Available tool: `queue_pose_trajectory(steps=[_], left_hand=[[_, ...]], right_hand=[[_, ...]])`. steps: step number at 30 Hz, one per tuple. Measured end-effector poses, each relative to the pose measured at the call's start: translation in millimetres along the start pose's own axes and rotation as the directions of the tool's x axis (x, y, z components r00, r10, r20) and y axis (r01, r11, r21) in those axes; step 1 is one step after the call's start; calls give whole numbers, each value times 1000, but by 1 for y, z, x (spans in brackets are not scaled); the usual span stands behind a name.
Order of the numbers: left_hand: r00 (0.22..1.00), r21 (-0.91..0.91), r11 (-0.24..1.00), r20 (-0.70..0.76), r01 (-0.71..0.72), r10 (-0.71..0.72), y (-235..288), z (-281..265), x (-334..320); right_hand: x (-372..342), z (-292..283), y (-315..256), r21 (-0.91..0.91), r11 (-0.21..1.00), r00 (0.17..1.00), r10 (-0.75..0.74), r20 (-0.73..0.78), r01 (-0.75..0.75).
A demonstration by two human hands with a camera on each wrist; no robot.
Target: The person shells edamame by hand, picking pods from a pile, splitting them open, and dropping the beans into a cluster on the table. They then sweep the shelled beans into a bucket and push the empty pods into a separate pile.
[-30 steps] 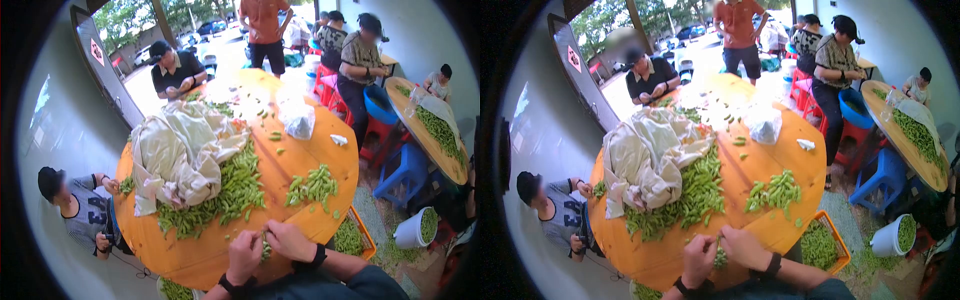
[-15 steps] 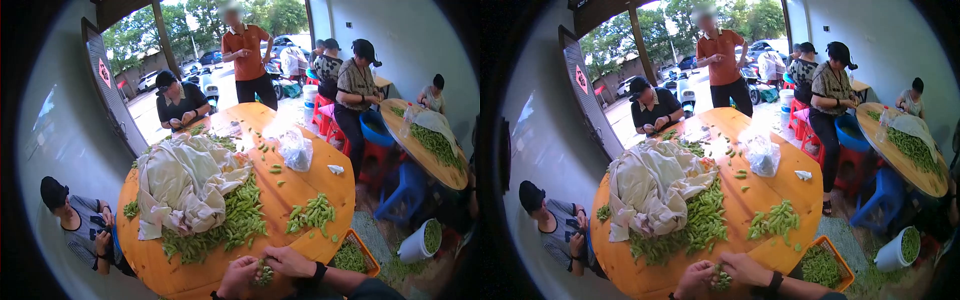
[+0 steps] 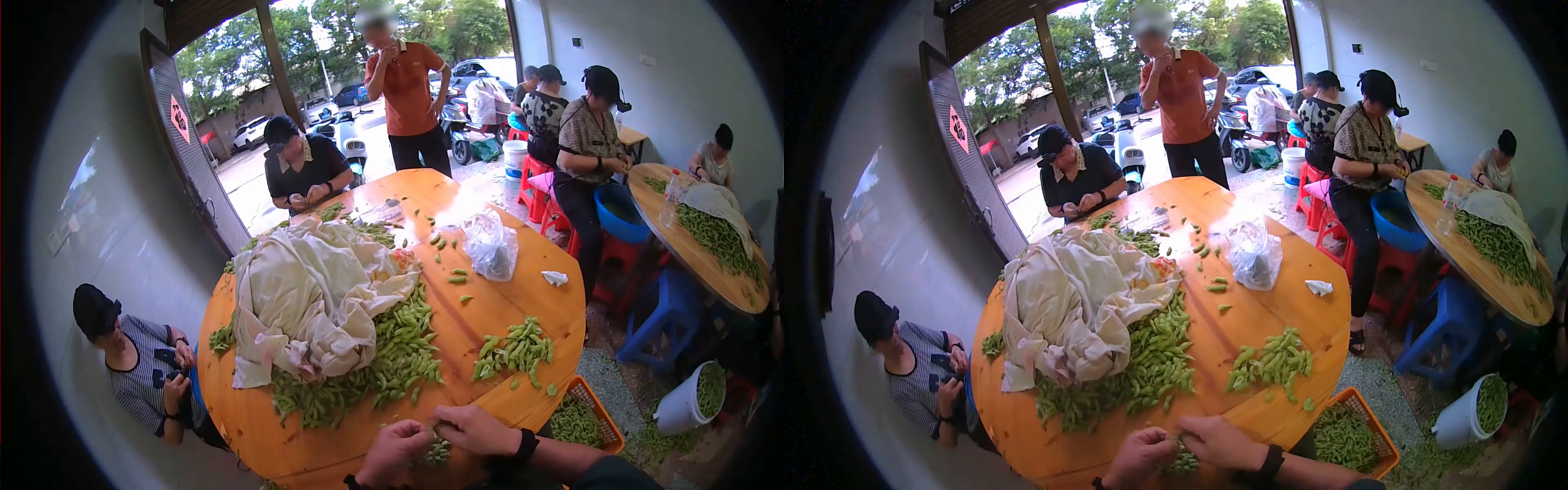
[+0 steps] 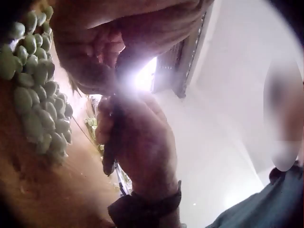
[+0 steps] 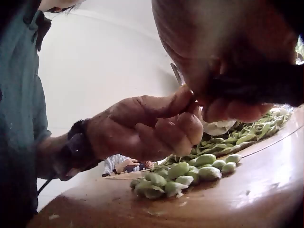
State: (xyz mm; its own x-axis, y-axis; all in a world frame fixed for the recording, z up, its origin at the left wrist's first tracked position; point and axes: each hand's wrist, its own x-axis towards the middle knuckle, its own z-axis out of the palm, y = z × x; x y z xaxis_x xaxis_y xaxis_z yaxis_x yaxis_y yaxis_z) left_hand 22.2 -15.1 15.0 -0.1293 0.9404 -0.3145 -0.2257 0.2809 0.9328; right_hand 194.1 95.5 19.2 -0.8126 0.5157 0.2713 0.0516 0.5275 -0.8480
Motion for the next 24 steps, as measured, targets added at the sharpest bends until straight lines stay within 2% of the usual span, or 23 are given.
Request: queue_pose_trajectory(steps=[1, 2, 4, 5, 7, 8, 10, 11, 12, 13, 15, 17, 19, 20, 22, 24], left_hand=[[998, -63, 997, 40, 55, -52, -1, -2, 0], [998, -64, 996, 39, 59, -56, 0, -3, -1], [979, -190, 962, 94, 195, -180, 2, -3, -2], [977, -198, 958, 92, 207, -192, 2, -2, -1], [1000, 79, 997, -6, 16, -16, -2, -1, -1], [995, 173, 984, -81, -42, 57, -3, 2, -1], [988, 243, 967, -107, -81, 109, 6, 9, -5], [978, 357, 930, -145, -91, 151, 2, 12, -3], [969, 385, 915, -156, -120, 193, -4, 13, -2], [972, 377, 922, -171, -88, 163, -3, 18, -3], [968, 163, 980, -204, -114, 147, 3, 23, -5], [978, 124, 988, -172, -94, 115, 8, 20, -7], [974, 300, 945, -136, -131, 179, 10, 19, -7], [975, 299, 946, -136, -128, 174, 7, 18, -6], [909, 584, 754, -66, -299, 411, 1, 14, -3], [922, 577, 772, -81, -266, 379, -1, 15, -4]], right_hand=[[0, -1, -1, 74, 997, 1000, 17, 9, -18], [0, -1, -1, 77, 997, 1000, 21, 11, -21], [0, -1, 0, 151, 988, 999, 30, 23, -33], [0, -1, 2, 158, 986, 999, 41, 31, -46], [-1, 1, 3, 40, 999, 1000, -5, -15, 6], [0, 0, 0, 34, 999, 999, 21, -25, -20], [3, 0, -2, -14, 1000, 999, 13, -45, -13], [3, 2, -2, -9, 1000, 996, -8, -88, 7], [3, 4, 0, -24, 1000, 996, 6, -94, -9], [4, 3, -2, -3, 1000, 997, 28, -77, -28], [4, -3, -9, 54, 993, 992, 106, -72, -103], [2, -2, -6, 55, 991, 990, 126, -60, -123], [0, -2, -5, 29, 992, 992, 121, -37, -120], [0, -1, -4, 30, 992, 992, 125, -36, -124], [0, 2, -2, 15, 996, 994, 89, -66, -88], [0, 1, 0, 24, 997, 995, 80, -59, -79]])
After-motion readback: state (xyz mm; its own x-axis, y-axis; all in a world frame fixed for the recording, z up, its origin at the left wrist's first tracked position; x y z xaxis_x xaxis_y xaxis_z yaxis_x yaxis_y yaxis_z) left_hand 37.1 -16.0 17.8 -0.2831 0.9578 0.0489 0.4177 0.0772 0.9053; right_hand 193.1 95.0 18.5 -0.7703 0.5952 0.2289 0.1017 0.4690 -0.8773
